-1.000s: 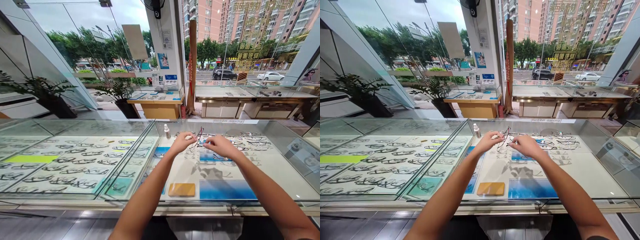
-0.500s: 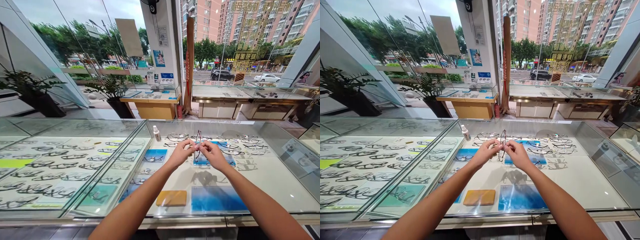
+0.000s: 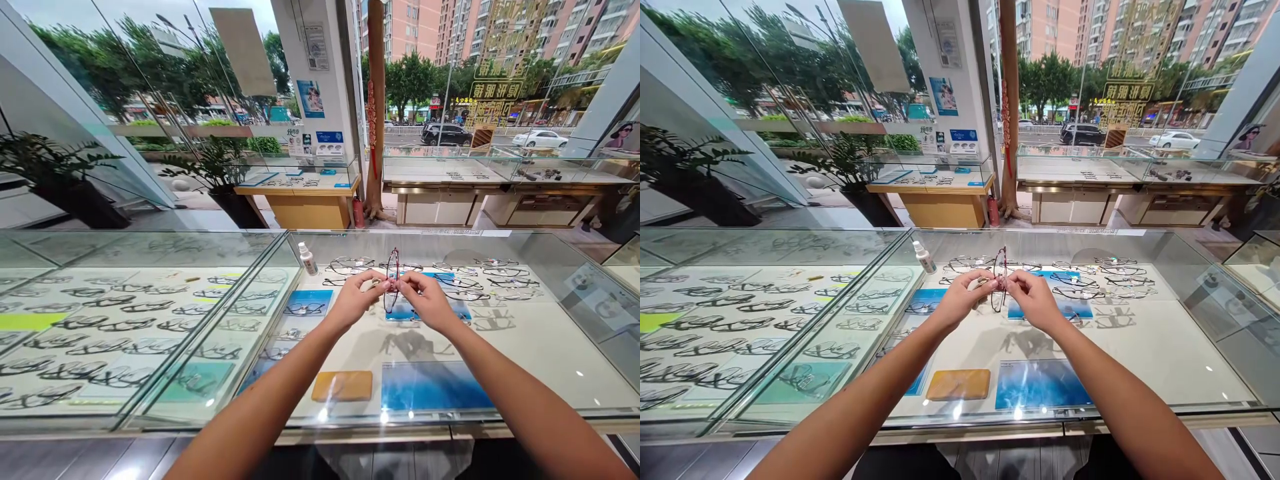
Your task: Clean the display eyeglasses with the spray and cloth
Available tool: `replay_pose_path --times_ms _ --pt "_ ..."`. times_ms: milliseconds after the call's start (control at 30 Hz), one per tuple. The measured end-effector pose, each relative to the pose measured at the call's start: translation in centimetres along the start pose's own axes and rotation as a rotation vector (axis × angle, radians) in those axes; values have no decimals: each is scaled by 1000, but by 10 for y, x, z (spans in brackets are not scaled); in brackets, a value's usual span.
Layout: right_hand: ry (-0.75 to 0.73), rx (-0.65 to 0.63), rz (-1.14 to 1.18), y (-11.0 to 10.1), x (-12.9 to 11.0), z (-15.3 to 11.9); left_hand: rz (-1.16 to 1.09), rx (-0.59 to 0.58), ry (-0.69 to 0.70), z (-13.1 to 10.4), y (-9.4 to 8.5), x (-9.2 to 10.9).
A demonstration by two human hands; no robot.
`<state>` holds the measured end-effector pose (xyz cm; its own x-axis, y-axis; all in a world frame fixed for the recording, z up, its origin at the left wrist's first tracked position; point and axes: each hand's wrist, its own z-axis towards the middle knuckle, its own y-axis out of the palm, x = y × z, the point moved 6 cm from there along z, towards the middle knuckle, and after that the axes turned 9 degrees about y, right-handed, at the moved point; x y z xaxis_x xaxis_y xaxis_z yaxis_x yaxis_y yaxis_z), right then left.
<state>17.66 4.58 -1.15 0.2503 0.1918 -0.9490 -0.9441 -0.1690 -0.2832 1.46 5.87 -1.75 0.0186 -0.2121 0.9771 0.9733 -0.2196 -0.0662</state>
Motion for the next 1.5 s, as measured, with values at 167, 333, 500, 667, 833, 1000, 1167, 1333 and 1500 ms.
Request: replay_pose_path --times_ms 167,333,500,667,833,1000,1167,1333,1500 --pt "-10 78 -57 -7 1 1 5 23 7 2 -3 -4" --pt "7 304 -314 -25 -2 -2 77 65 90 6 -8 -6" --pt "39 473 -500 -40 -9 -7 94 26 98 8 -8 -13" --pt "-77 559 -489 -44 -16 -8 73 14 113 10 -9 -14" --pt "-178 619 -469 -51 -18 -8 105 -48 144 8 -5 -6" --pt "-326 621 -445 -53 -24 -10 71 -64 140 8 -4 -3" --pt "-371 540 -437 -36 -23 -11 74 -1 175 8 -4 -3" --pt "-337 560 -505 -25 -14 -12 79 -49 199 5 4 -2" --pt "-342 580 -547 -26 -11 -10 37 -37 174 7 6 -5"
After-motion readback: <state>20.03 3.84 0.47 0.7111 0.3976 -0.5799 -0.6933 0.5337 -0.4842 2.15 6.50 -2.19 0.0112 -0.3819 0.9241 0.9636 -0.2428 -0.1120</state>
